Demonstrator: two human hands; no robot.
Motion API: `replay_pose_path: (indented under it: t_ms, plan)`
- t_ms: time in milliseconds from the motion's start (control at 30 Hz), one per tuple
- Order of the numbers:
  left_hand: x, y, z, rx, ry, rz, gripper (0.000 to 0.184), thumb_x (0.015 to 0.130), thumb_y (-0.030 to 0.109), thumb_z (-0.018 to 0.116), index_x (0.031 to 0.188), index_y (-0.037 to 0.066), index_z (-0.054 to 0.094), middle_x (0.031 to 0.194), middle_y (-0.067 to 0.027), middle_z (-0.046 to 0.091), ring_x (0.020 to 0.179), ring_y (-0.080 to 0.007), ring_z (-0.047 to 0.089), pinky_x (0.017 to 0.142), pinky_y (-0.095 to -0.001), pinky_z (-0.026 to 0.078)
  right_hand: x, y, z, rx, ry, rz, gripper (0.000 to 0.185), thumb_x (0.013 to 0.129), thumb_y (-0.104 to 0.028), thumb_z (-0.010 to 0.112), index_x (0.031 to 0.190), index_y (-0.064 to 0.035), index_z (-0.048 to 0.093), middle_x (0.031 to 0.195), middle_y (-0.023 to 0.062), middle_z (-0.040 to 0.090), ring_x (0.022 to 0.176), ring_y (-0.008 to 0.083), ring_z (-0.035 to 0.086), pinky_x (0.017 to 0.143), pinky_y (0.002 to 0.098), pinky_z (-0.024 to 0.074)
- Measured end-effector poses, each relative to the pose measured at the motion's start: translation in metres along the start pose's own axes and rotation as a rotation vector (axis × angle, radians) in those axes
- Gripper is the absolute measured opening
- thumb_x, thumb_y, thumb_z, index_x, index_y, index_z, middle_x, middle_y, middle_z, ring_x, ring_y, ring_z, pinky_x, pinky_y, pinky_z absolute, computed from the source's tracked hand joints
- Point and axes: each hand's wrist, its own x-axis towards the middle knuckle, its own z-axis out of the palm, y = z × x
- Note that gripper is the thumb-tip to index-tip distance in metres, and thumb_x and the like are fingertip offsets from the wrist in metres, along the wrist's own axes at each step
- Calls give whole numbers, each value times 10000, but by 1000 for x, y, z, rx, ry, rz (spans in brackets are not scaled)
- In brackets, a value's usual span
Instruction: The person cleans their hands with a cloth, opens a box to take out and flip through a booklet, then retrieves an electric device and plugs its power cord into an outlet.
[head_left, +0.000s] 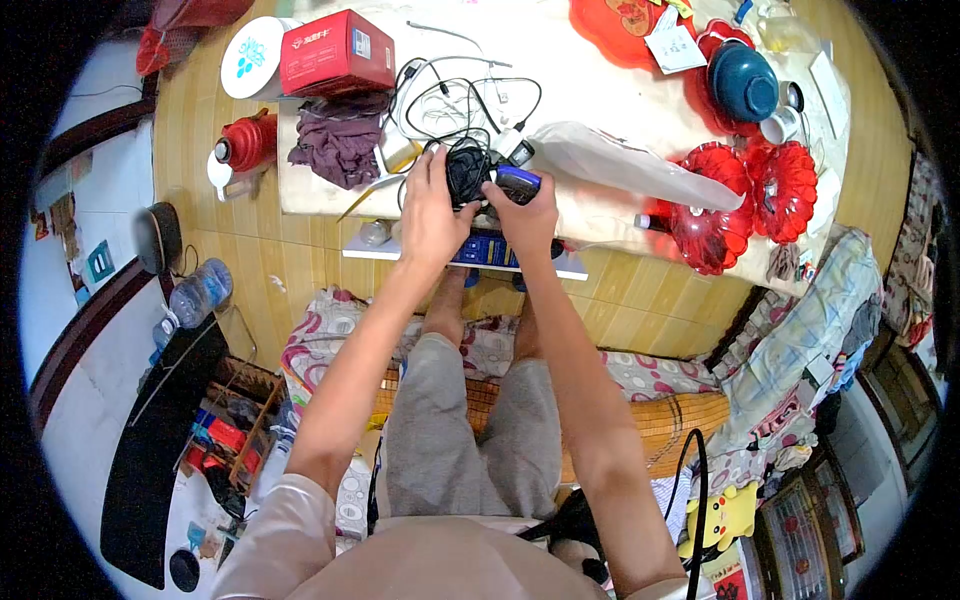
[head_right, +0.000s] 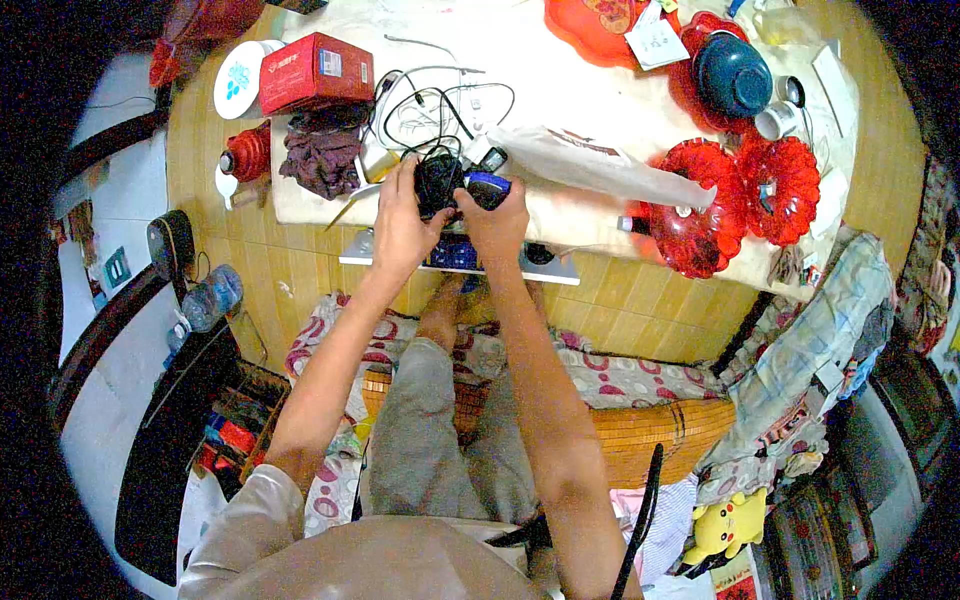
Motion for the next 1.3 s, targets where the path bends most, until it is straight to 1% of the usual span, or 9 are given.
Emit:
replay_pose_path:
  t_ms: [167, 267, 500, 700, 900, 1033, 1167, 1233, 1300]
  plan:
    - [5, 5, 12, -116, 90, -176, 910, 690, 242, 846, 1375, -87, 345, 1312, -323, 425, 1206, -462, 461, 1045, -453, 394, 0, 22, -9, 64, 46, -16, 610, 655, -309, 886, 1061, 13, 565, 941, 162, 674, 806, 286, 663, 760, 372, 534]
    - [17, 13, 16, -137, 52, -376, 963, 679, 325, 850, 1355, -117, 326, 1299, -338, 398, 1208, -472, 439, 1032, -463, 397, -8, 25, -25, 526, -59, 282, 517, 694, -202, 882, 1080, 8, 608, 912, 68, 672, 742, 173, 630, 701, 319, 530]
    - [23, 16, 31, 4, 67, -329, 882, 625, 238, 840, 1305, -82, 380, 1282, -320, 381, 1205, -462, 408, 1023, -472, 400, -30, 18, -61, 878, -184, 713, 277, 821, -109, 762, 1032, -21, 604, 930, 84, 652, 817, 220, 667, 724, 369, 582]
    - [11, 7, 4, -226, 201, -319, 820, 582, 228, 833, 1250, -55, 450, 1180, -240, 501, 1109, -373, 525, 1000, -411, 428, -47, 10, -68, 1043, -368, 639, 374, 889, -180, 700, 1170, 32, 576, 1173, 168, 638, 1151, 281, 597, 964, 399, 507]
    - [-15, 14, -53, -884, -62, -532, 638, 678, 107, 777, 1223, -14, 469, 1022, -84, 615, 911, -154, 597, 871, -286, 479, -56, -4, -72, 990, -538, 530, 477, 865, -239, 712, 1221, 36, 555, 1400, 167, 514, 1320, 280, 463, 1049, 391, 438]
    - [-49, 13, -56, -975, -170, -493, 507, 794, 148, 767, 1194, 14, 486, 1040, -39, 621, 977, -130, 575, 895, -280, 455, -67, -14, -71, 1087, -708, 369, 621, 798, -322, 783, 1294, -30, 550, 1293, 72, 579, 1042, 179, 604, 863, 345, 527]
    - [-70, 51, -57, -844, -181, -450, 322, 939, 146, 605, 1197, -2, 482, 1124, -129, 593, 1035, -191, 565, 921, -314, 437, -85, -26, -77, 1148, -842, 475, 579, 725, -386, 809, 1140, -125, 500, 1242, 49, 563, 1059, 175, 560, 901, 350, 489]
    - [-81, 43, -43, -629, -139, -288, 343, 964, 165, 558, 1229, -36, 472, 1219, -230, 516, 1121, -321, 515, 979, -406, 394, -89, -21, -83, 1189, -757, 517, 591, 722, -404, 803, 1148, -122, 507, 1287, 55, 544, 1097, 190, 544, 919, 355, 473]
    - [-85, 48, -47, -51, -50, 19, 414, 962, 199, 548, 1264, -70, 456, 1269, -297, 442, 1158, -441, 442, 1018, -490, 333, -91, -20, -84, 1123, -740, 456, 567, 722, -422, 797, 1119, -125, 523, 1321, 58, 525, 1132, 193, 526, 920, 357, 469]
